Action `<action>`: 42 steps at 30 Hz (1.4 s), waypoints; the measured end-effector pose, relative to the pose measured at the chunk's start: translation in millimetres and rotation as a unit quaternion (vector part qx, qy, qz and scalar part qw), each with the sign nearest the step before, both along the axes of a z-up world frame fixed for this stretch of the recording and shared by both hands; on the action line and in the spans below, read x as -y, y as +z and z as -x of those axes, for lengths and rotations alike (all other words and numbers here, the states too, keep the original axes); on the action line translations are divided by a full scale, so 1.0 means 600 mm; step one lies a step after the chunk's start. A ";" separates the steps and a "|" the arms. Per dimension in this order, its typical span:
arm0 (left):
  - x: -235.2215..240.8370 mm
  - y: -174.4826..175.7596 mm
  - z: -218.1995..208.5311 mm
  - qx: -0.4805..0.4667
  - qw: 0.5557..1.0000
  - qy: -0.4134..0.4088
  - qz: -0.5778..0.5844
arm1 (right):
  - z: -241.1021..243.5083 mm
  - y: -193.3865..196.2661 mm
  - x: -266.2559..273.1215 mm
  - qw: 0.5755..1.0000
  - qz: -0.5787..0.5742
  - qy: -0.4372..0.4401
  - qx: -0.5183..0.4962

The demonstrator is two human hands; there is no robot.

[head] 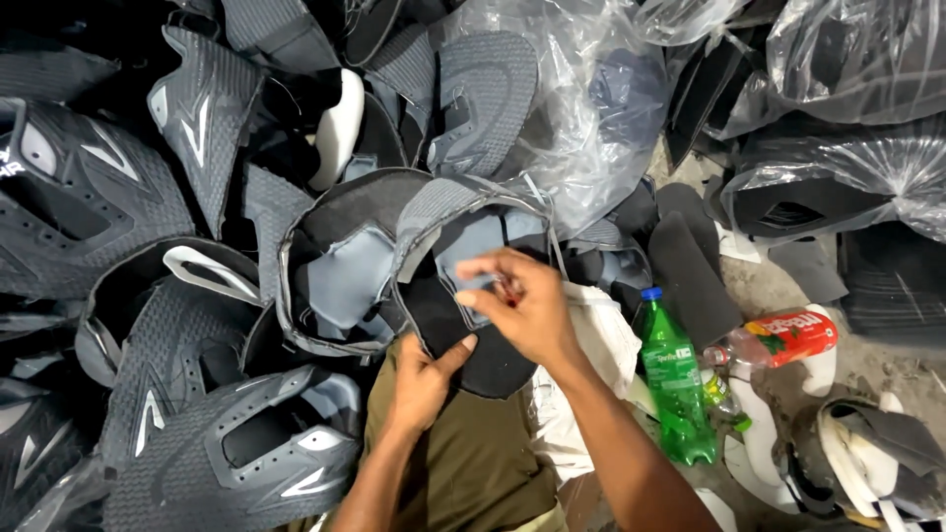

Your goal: The person trims excess material and loose threads from shoe uppers using a small cutter.

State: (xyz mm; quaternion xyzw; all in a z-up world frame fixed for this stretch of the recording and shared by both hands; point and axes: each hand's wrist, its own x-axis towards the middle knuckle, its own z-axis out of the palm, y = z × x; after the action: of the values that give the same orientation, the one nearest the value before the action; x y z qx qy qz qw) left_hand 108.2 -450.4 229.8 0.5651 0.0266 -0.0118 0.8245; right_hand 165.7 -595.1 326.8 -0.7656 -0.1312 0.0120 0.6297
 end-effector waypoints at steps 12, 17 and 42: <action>0.000 0.021 0.005 0.005 0.996 -0.015 -0.088 | -0.021 -0.013 0.003 0.996 -0.090 0.020 0.013; 0.009 -0.033 0.000 -0.028 0.999 0.017 0.035 | 0.004 0.023 0.076 0.997 -0.012 -0.049 -0.054; 0.005 -0.020 0.004 -0.032 0.999 0.027 0.018 | -0.050 0.010 0.039 0.989 0.081 -0.116 0.037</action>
State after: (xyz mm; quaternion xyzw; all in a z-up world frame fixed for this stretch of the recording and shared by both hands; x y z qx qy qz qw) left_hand 105.8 -453.3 217.5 0.5483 0.0686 -0.0081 0.8334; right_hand 195.6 -618.7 332.6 -0.8240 -0.0635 -0.0792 0.5574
